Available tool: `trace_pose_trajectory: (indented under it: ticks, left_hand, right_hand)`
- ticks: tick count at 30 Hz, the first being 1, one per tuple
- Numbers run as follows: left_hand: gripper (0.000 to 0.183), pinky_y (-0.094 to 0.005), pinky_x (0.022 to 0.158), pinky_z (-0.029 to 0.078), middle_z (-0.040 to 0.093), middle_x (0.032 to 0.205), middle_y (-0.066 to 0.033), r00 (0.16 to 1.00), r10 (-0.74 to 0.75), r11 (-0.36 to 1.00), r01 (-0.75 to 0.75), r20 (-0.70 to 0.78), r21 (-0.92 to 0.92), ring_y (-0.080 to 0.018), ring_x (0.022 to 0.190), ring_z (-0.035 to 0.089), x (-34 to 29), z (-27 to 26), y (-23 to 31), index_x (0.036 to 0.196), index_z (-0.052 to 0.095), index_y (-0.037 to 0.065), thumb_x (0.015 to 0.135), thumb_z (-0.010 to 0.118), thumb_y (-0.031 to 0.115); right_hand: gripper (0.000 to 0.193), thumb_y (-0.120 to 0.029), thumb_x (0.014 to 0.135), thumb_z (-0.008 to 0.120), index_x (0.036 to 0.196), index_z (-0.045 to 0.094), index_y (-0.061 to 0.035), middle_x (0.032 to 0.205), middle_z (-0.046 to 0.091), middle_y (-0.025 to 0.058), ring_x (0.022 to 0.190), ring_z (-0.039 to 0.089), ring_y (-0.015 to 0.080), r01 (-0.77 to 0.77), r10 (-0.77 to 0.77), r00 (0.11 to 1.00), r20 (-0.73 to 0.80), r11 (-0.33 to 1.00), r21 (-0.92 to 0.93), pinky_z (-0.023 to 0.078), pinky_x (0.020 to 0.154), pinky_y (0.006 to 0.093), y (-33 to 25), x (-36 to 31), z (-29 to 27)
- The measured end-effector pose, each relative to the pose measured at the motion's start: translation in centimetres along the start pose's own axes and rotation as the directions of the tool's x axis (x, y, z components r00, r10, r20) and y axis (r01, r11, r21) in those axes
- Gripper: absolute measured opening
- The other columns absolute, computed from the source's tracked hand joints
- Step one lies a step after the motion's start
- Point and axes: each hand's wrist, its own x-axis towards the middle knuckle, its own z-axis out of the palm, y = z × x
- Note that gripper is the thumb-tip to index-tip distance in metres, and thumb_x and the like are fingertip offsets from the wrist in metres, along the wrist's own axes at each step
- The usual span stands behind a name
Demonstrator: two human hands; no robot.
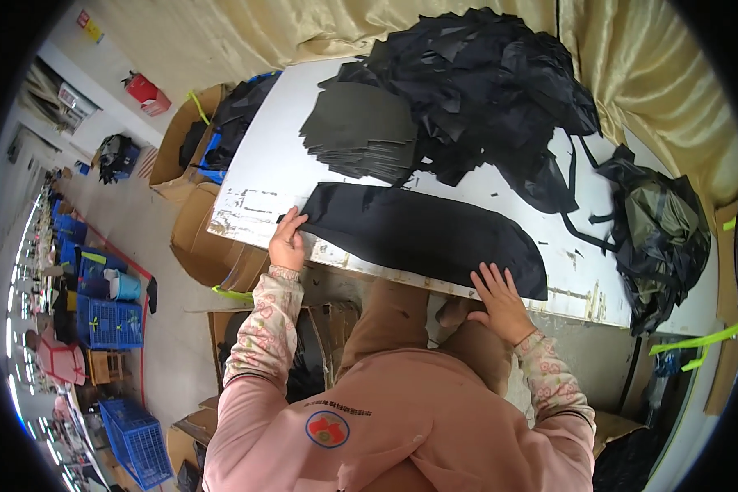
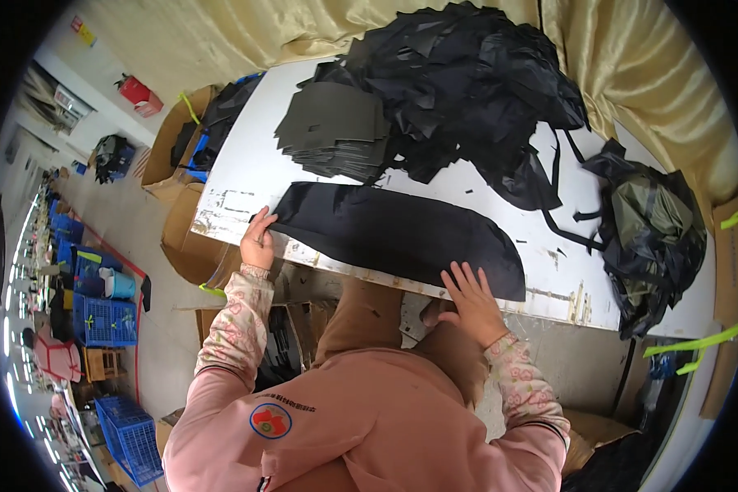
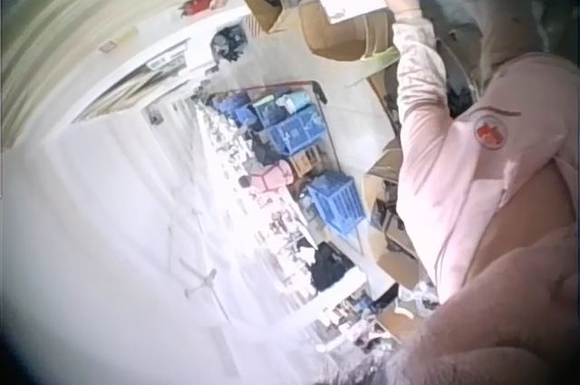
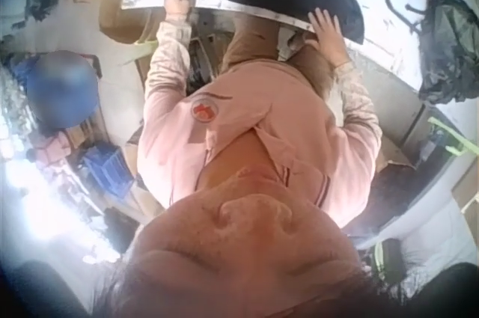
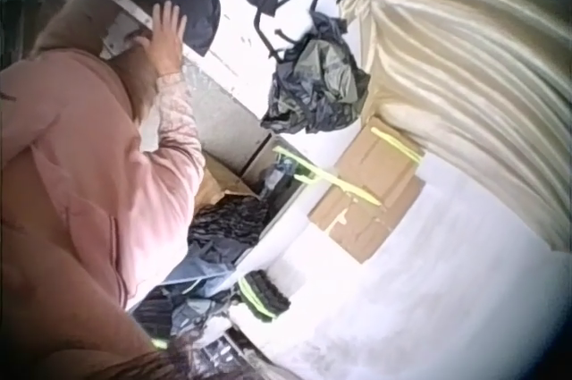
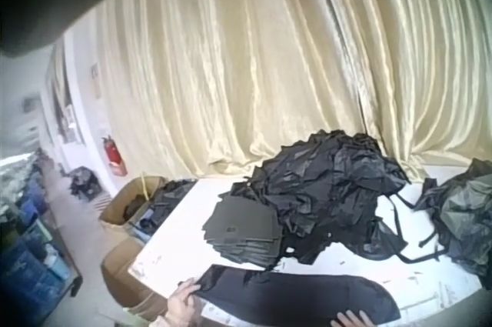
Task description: Sorting and stacking various fabric and textile components for a manufacturing process.
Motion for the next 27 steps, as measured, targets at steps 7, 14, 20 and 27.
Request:
trace_pose_trajectory:
  ticks: [7,14,20,27]
  left_hand:
    - [0.03,-0.0443,0.105,0.034,0.052,0.134,-0.0162,0.975,0.169,0.96,-0.129,0.144,-0.248,-0.0328,0.129,0.045,1.5,-0.4,9.4,0.113,0.065,0.007,0.084,0.055,0.006]
    - [0.032,-0.0564,0.11,0.023,0.064,0.113,-0.0125,0.765,0.566,0.782,-0.381,0.306,-0.493,-0.0299,0.108,0.06,3.6,3.4,16.2,0.108,0.067,0.009,0.077,0.068,0.013]
    - [0.039,-0.0558,0.112,0.016,0.055,0.125,-0.0115,0.931,0.284,0.948,-0.309,0.228,0.082,-0.0295,0.127,0.043,13.7,2.2,8.4,0.113,0.063,0.012,0.077,0.071,0.024]
    - [0.055,-0.0563,0.112,0.014,0.036,0.145,-0.0117,0.893,0.041,0.801,-0.298,0.449,0.519,-0.0294,0.141,0.022,18.6,5.4,4.4,0.128,0.052,0.016,0.077,0.071,0.027]
  right_hand:
    - [0.066,-0.028,0.081,0.069,0.137,0.042,-0.0053,0.141,0.04,0.0201,0.135,0.033,0.0357,0.152,-0.07,0.96,-0.273,0.943,0.295,0.025,0.111,0.0462,-2.5,6.0,-3.9]
    - [0.041,-0.001,0.088,0.054,0.128,0.047,0.0003,0.117,0.058,0.0106,0.107,0.055,0.0171,0.3,0.05,0.952,-0.301,0.029,0.954,0.042,0.094,0.0289,-8.0,16.3,-4.6]
    - [0.018,-0.003,0.091,0.051,0.109,0.056,0.0021,0.077,0.061,0.0049,0.072,0.058,0.011,0.21,0.135,0.969,-0.205,-0.024,0.977,0.046,0.074,0.0242,-5.8,16.2,-3.6]
    - [0.013,-0.009,0.093,0.055,0.096,0.059,0.0036,0.071,0.06,0.0039,0.063,0.055,0.0088,0.191,0.189,0.963,-0.194,0.032,0.981,0.045,0.061,0.0227,-5.8,16.5,-3.1]
